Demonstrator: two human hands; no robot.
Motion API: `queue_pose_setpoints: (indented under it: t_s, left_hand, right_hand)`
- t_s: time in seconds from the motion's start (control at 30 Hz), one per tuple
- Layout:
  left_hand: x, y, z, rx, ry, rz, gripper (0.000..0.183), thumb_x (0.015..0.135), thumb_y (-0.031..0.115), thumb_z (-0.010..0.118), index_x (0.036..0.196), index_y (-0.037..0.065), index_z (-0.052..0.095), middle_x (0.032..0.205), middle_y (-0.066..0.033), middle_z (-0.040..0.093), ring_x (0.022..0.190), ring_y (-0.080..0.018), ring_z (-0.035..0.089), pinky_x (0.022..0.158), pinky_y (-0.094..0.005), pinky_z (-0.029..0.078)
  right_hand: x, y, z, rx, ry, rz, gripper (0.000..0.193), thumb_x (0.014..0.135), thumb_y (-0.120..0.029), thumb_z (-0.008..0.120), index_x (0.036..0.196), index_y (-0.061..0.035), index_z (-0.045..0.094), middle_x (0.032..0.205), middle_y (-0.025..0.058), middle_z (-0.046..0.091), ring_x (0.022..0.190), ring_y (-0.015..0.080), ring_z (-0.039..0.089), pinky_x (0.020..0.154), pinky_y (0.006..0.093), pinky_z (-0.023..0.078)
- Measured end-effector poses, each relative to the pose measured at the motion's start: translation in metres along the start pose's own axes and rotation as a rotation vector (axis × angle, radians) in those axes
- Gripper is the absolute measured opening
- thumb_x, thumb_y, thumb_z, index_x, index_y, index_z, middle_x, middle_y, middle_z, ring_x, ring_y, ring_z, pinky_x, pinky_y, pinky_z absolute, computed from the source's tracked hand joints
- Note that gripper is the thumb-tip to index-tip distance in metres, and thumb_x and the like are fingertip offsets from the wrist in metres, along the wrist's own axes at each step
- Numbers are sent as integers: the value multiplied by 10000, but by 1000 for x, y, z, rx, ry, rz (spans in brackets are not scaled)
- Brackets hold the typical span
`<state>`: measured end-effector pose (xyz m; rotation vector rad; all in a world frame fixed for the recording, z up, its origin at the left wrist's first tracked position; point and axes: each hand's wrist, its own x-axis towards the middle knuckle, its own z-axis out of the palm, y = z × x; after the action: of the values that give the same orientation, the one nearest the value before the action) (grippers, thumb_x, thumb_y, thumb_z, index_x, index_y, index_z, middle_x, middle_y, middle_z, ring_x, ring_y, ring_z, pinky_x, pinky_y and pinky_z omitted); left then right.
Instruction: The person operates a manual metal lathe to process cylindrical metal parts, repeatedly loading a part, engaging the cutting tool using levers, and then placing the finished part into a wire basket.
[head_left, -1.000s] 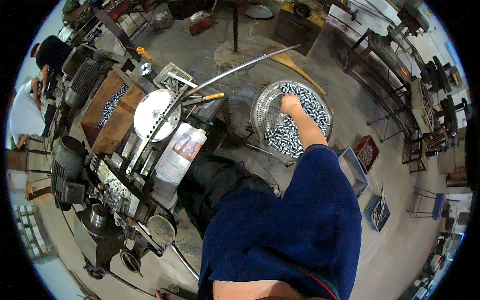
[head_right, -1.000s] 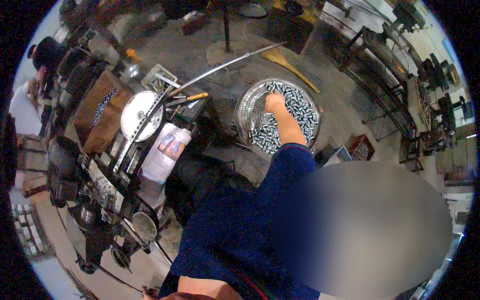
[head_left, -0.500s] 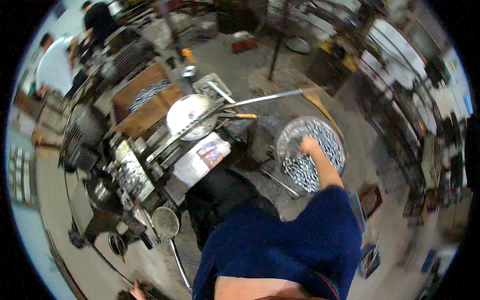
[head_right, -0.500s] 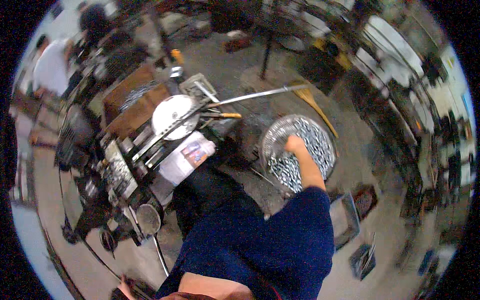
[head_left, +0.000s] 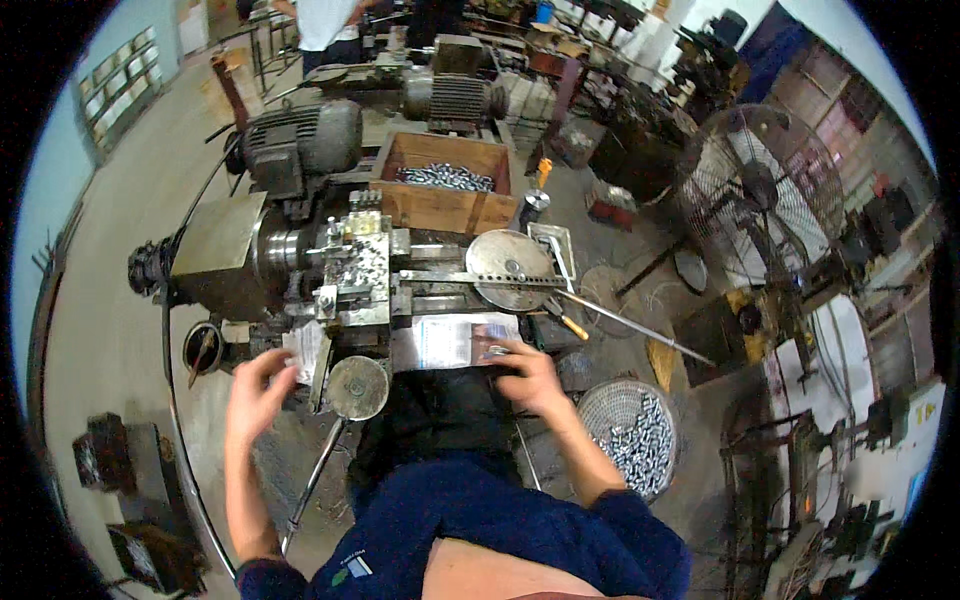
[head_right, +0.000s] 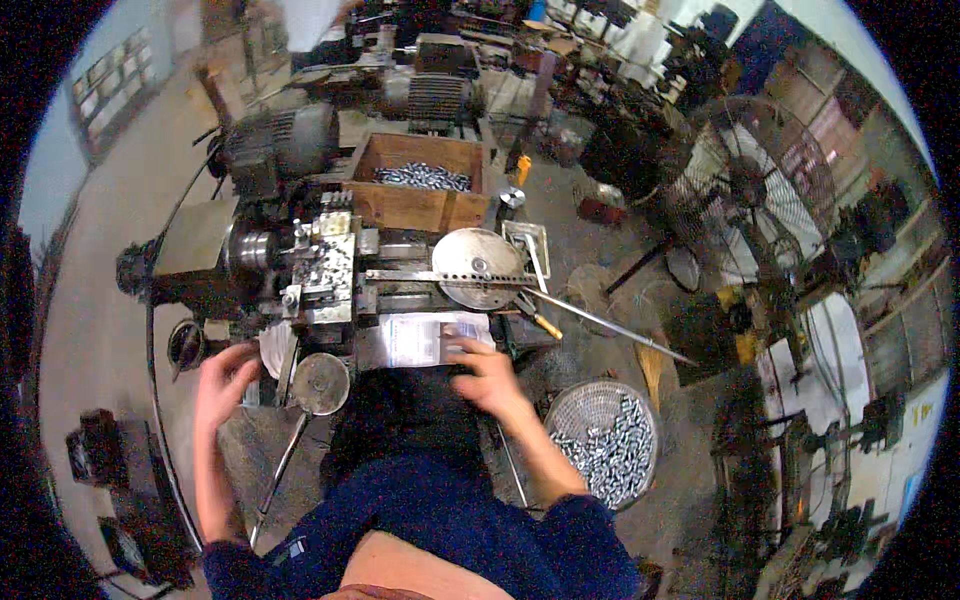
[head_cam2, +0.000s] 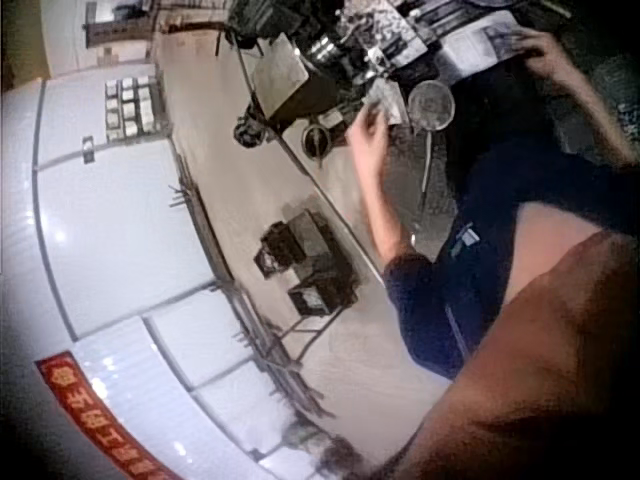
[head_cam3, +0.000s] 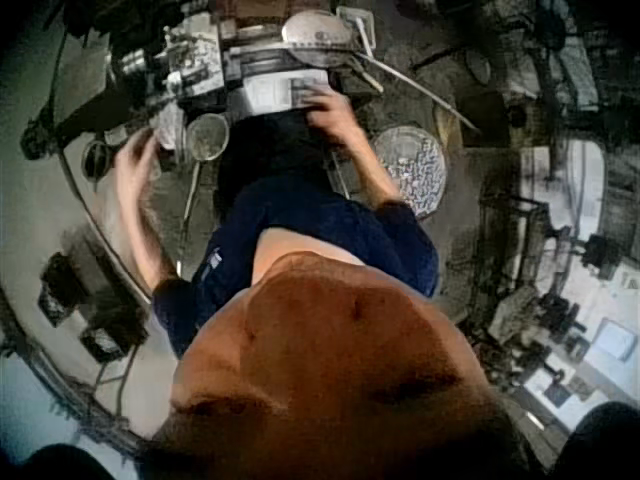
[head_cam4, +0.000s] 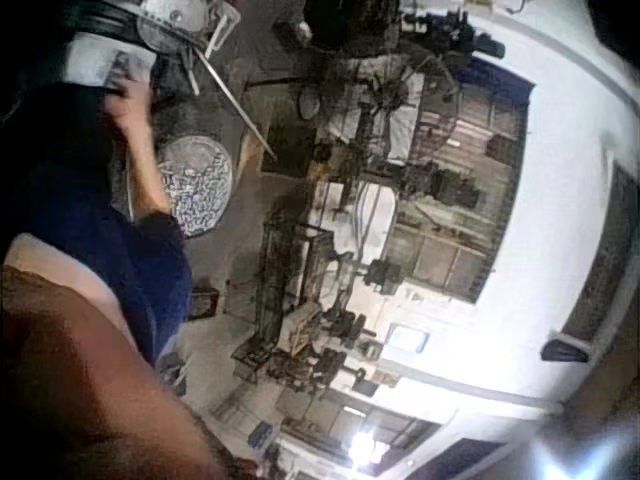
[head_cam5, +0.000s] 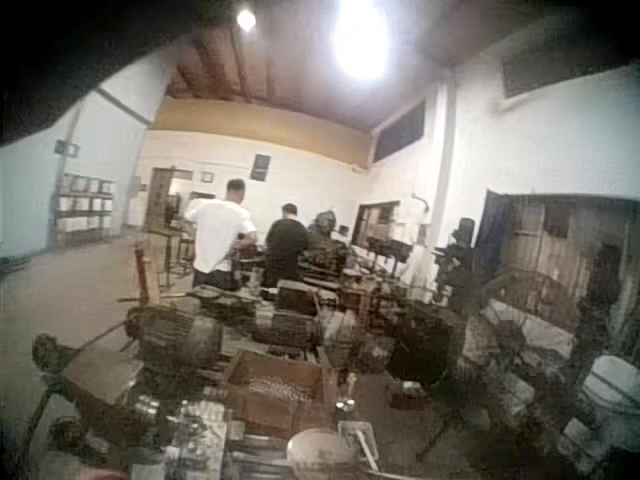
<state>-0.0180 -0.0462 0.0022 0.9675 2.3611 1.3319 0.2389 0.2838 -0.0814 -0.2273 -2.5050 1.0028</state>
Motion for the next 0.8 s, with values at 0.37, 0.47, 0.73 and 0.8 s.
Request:
queue_pose_setpoints:
  t_s: [0.37,0.47,0.73,0.8]
  left_hand:
    - [24,23,54,-366,-111,27,284,842,220,615,741,-46,618,587,-49,581,531,-87,532,484,-246,420]
    - [24,19,48,-462,-104,-26,282,844,214,609,741,-49,617,596,-51,586,535,-89,540,485,-245,424]
    - [30,17,34,-408,-136,-31,240,826,196,622,747,-31,630,611,-19,589,550,-81,547,508,-237,441]
    - [30,12,33,-385,-118,-37,260,831,218,619,750,-29,635,603,-27,593,541,-82,551,497,-238,434]
  right_hand:
    - [115,-135,87,74,-164,-576,305,575,-186,624,823,-8,605,1040,182,518,881,338,504,760,403,454]
    - [120,-140,88,145,-118,-581,282,578,-200,622,792,-17,600,1008,177,528,837,325,507,735,406,456]
    - [138,-143,79,-54,-314,-642,306,577,-199,641,831,-31,616,1017,138,540,895,305,510,769,396,459]
    - [143,-146,81,-59,-332,-645,284,577,-190,636,813,-34,617,967,135,548,866,304,512,747,397,462]
